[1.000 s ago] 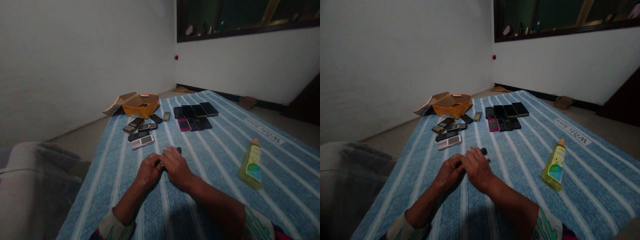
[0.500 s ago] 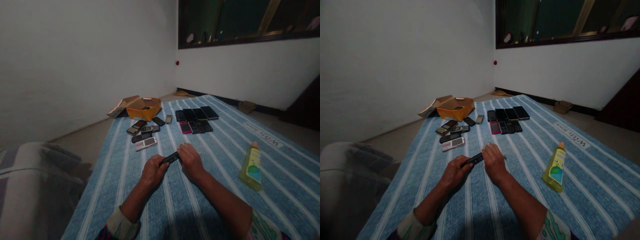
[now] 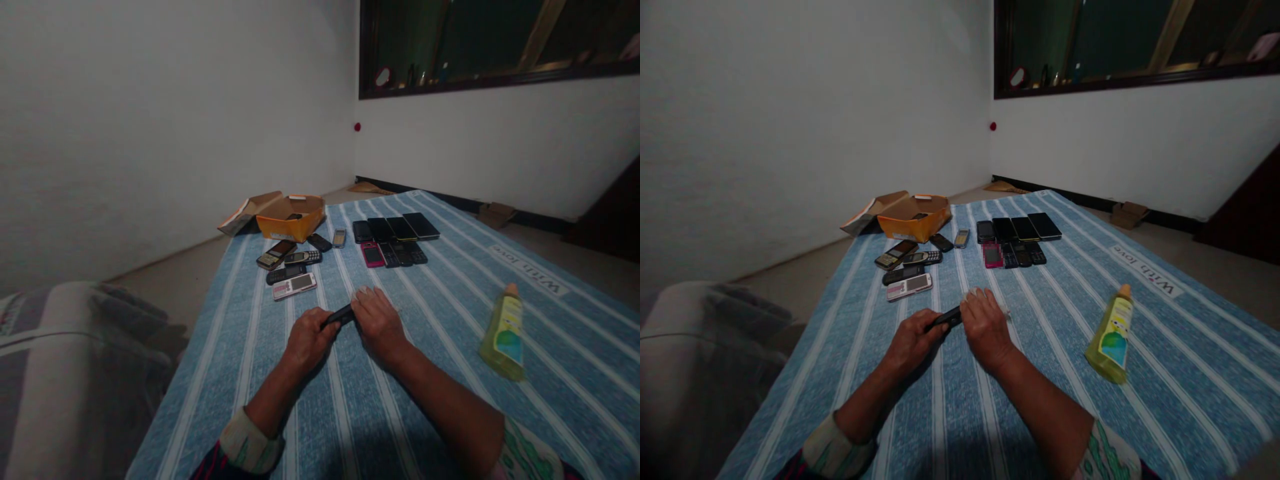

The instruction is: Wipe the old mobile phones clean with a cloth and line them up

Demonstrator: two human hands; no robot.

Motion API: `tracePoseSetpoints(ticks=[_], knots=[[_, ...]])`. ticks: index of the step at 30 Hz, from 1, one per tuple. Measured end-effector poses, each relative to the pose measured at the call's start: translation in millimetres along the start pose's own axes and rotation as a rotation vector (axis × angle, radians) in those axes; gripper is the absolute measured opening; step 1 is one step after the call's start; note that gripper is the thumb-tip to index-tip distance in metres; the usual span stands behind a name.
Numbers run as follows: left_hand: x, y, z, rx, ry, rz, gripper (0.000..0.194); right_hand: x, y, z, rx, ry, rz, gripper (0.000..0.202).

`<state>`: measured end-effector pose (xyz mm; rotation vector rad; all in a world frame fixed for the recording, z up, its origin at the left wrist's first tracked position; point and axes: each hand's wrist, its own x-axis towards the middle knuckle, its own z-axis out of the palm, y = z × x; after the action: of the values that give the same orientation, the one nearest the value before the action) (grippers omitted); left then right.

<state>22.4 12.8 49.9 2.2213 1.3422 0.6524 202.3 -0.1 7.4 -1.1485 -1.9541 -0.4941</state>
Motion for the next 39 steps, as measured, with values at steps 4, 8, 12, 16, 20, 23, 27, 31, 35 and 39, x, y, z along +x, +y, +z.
tracePoseSetpoints(ticks=[4,8,12,16,20,23,27,31,35,39], knots=[[1,-1,0.6,0.006,0.002,-0.011,0.021,0,5,0,-0.017,0.007,0.048,0.029],[2,-6,3.5,-0.002,0.036,0.024,0.022,4,-24,2,0.09,0.038,-0.117,0.025],[2,-7,4.1,-0.025,0.049,0.031,0.024,6,-33,2,0.084,0.05,-0.13,0.022],[1,-4,2.2,-0.001,0.015,0.006,0.022,3,-8,0,0.014,0.011,-0.041,0.024],[2,-2,0.9,0.02,0.015,-0.019,0.02,0,3,1,-0.035,-0.005,0.057,0.026],[2,-3,1.7,0.01,0.027,-0.003,0.02,1,-14,3,0.033,0.015,-0.009,0.025],[1,-5,3.4,-0.023,0.075,0.008,0.024,3,-38,4,0.109,0.059,-0.132,0.023],[1,-2,0.8,-0.061,0.046,0.011,0.026,4,-25,2,0.088,0.023,-0.085,0.023],[0,1,-2.5,-0.043,0.027,-0.011,0.025,2,2,-1,-0.014,-0.01,0.028,0.025],[1,1,-1.6,-0.049,0.036,-0.023,0.022,2,-5,-1,-0.027,0.001,0.021,0.028]])
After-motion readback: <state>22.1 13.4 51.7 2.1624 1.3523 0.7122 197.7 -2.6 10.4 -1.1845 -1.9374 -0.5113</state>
